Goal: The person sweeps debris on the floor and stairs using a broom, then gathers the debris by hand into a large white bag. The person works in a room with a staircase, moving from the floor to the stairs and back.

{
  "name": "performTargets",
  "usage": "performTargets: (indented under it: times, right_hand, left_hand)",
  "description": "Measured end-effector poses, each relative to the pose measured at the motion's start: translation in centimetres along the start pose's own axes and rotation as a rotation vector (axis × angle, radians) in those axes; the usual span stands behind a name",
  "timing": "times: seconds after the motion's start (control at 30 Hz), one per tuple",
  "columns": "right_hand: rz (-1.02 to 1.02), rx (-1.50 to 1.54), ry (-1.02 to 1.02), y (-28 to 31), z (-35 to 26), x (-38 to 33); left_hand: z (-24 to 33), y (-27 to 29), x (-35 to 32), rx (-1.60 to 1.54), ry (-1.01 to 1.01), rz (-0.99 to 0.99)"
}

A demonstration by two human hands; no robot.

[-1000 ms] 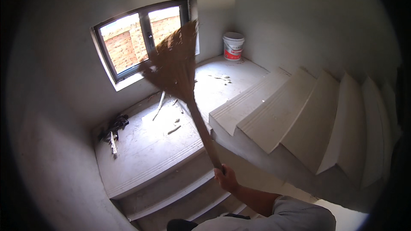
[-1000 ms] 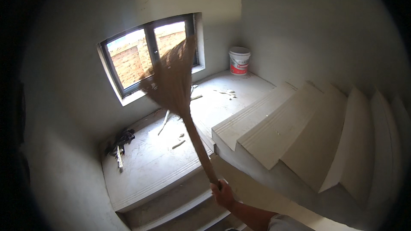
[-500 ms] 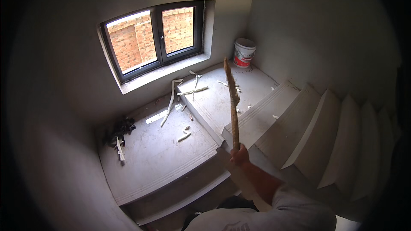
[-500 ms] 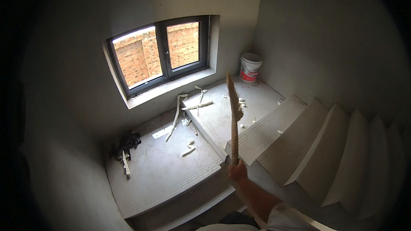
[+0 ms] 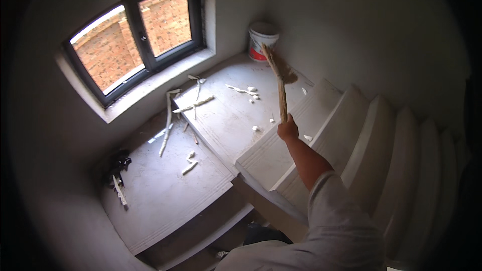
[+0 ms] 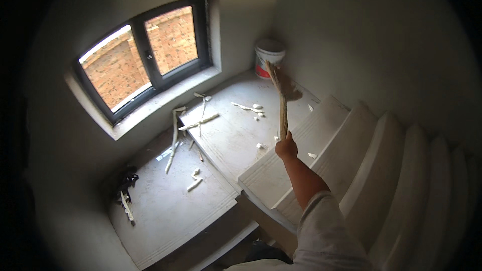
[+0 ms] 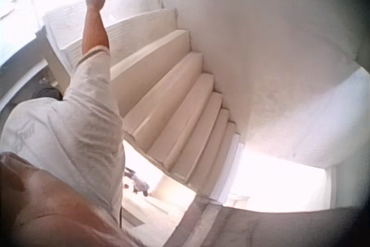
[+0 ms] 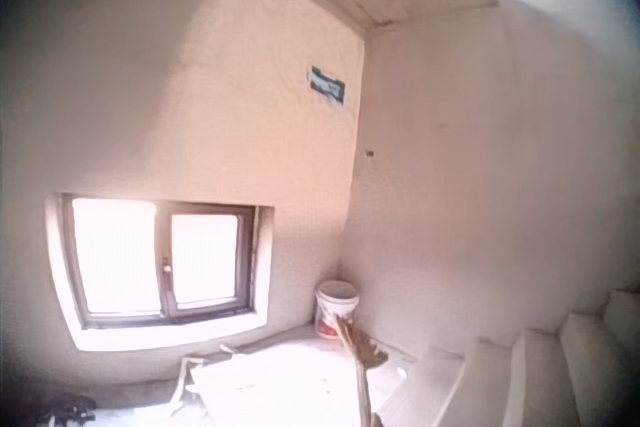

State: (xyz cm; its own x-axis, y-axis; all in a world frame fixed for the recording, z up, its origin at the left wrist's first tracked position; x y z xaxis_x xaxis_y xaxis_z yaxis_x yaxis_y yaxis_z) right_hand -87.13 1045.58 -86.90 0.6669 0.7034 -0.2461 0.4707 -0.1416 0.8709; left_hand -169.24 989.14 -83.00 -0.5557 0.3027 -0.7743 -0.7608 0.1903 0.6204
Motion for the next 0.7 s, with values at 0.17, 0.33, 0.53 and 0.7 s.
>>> performTargets:
  times: [0.17,0.33,0.53,0.7]
  right_hand:
    - [-0.009,-0.025,-0.189,3.7,5.0,5.0]
    - [0.013,0.297,-0.445,5.6,12.5,-1.4]
    - [-0.028,0.496,-0.511,7.7,10.1,-16.0]
    - [-0.052,0.590,-0.575,9.7,8.5,-26.3]
  left_hand:
    - [6.3,-3.8,-1.3,0.056,0.048,-0.105]
    - [9.7,-5.2,-0.7,0.028,0.034,-0.154]
    - [10.3,-5.3,2.4,-0.270,-0.090,-0.132]
    - [15.5,-5.5,3.2,-0.490,-0.138,-0.201]
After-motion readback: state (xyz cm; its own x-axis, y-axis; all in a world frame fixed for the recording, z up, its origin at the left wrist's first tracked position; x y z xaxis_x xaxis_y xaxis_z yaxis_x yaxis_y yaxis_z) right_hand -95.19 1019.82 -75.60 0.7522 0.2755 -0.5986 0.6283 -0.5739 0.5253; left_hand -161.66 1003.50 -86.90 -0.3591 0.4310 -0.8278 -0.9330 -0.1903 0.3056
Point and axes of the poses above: each hand's wrist, its own x-axis towards the middle knuckle, its own y-axis out of the back of the hand, z = x × y, the point moved 7 cm from there along x, towards the middle knuckle, and after that the axes turned 1 degree about z, right-handed, at the moved point
